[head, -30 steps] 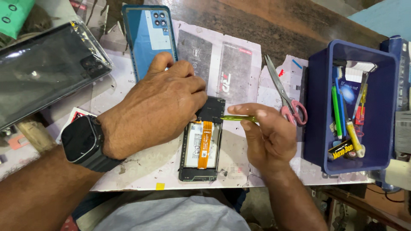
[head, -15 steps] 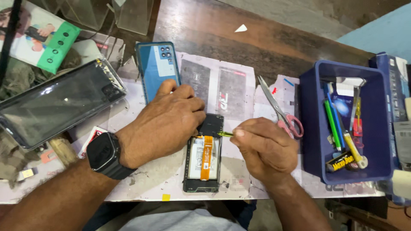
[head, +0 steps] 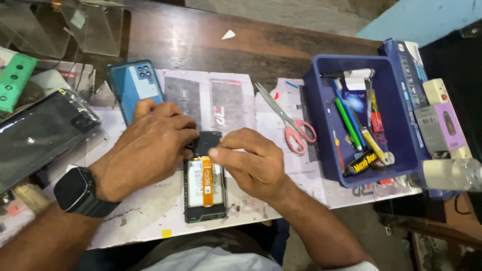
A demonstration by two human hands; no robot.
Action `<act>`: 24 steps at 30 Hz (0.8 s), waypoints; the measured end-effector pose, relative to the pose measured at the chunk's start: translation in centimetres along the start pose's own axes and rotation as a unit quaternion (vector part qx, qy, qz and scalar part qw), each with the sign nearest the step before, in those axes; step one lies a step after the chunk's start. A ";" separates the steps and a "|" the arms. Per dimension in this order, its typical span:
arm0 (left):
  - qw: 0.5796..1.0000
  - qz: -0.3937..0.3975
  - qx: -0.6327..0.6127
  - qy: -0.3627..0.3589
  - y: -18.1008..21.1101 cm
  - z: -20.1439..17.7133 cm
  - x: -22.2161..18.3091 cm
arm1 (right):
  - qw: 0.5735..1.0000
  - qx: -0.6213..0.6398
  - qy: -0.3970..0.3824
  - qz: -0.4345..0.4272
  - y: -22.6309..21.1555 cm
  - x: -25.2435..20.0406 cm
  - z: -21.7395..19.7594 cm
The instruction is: The person works on a disassembled smartphone at a cluttered workbench. They cut a small adhesive strip from a package using scissors, then use a green screwdriver to remove screws from the phone's internal frame. The person also applies a liquid from a spray bottle onto the phone's internal components.
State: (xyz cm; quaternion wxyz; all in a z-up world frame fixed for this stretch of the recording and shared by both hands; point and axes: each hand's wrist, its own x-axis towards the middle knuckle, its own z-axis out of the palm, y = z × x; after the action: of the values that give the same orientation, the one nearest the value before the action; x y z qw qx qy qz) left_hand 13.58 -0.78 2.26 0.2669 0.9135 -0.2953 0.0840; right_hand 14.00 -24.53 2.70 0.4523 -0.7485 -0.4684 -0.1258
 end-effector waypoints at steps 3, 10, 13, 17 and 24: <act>0.995 -0.034 0.050 -0.084 1.6 -1.1 1.3 | 1.000 -0.005 0.017 -0.009 0.0 -0.4 0.9; 0.968 0.049 0.160 -0.185 1.1 0.8 10.9 | 0.989 0.046 0.102 0.099 1.2 -1.6 1.6; 0.977 0.195 0.073 -0.052 -0.2 4.0 14.9 | 0.978 0.118 0.145 0.088 1.5 -1.5 1.7; 0.961 0.238 0.076 -0.116 0.1 7.1 18.7 | 0.994 0.033 0.096 0.038 0.9 -1.3 1.4; 0.951 0.223 0.119 -0.179 -0.2 10.8 19.8 | 0.997 0.059 0.054 0.018 2.5 -2.7 2.3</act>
State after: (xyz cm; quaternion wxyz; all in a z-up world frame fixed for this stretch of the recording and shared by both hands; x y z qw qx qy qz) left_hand 29.70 -16.27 -0.76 0.0736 0.8494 -0.5225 0.0113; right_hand 14.06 -24.68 -1.60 0.5221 -0.7212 -0.4365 -0.1298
